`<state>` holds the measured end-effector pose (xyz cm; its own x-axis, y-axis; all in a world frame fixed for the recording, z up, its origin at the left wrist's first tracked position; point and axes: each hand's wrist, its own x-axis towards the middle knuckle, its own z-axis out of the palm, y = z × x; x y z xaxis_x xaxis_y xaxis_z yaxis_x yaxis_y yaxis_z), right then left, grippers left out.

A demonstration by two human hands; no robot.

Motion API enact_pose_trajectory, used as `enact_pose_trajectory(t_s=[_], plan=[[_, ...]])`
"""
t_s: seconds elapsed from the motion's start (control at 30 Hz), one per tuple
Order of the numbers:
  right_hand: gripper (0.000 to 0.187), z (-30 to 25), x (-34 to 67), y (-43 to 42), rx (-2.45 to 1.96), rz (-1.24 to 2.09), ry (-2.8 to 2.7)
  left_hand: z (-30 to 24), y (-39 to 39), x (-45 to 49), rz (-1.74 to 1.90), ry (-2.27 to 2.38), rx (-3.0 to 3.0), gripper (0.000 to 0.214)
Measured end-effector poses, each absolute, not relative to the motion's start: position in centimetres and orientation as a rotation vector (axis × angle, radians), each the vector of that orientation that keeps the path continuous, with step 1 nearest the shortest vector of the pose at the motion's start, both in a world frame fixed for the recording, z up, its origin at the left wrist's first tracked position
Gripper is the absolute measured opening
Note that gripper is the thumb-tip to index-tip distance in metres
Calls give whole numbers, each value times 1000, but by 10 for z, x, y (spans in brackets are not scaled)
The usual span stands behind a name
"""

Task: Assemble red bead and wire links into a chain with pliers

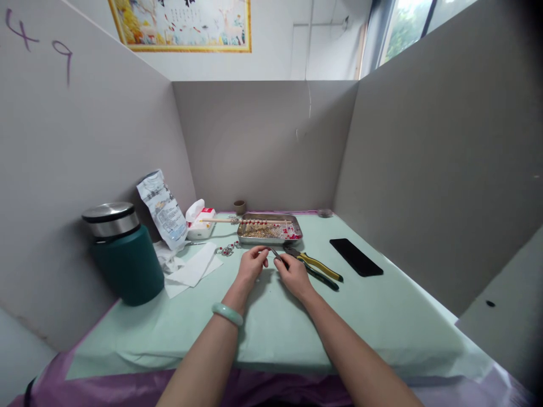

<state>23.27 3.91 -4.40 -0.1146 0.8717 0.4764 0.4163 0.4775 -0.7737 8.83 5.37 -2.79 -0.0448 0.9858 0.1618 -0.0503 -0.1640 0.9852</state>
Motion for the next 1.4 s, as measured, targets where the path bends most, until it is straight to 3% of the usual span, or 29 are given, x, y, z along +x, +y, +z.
enact_pose_trajectory(t_s=[0.6, 1.4], plan=[[20, -53, 232, 43, -1213, 208, -1834, -28, 53, 88, 1363, 1184, 1378, 35], [23, -51, 231, 42, -1167, 336, -1830, -28, 53, 86, 1466, 1117, 1384, 24]])
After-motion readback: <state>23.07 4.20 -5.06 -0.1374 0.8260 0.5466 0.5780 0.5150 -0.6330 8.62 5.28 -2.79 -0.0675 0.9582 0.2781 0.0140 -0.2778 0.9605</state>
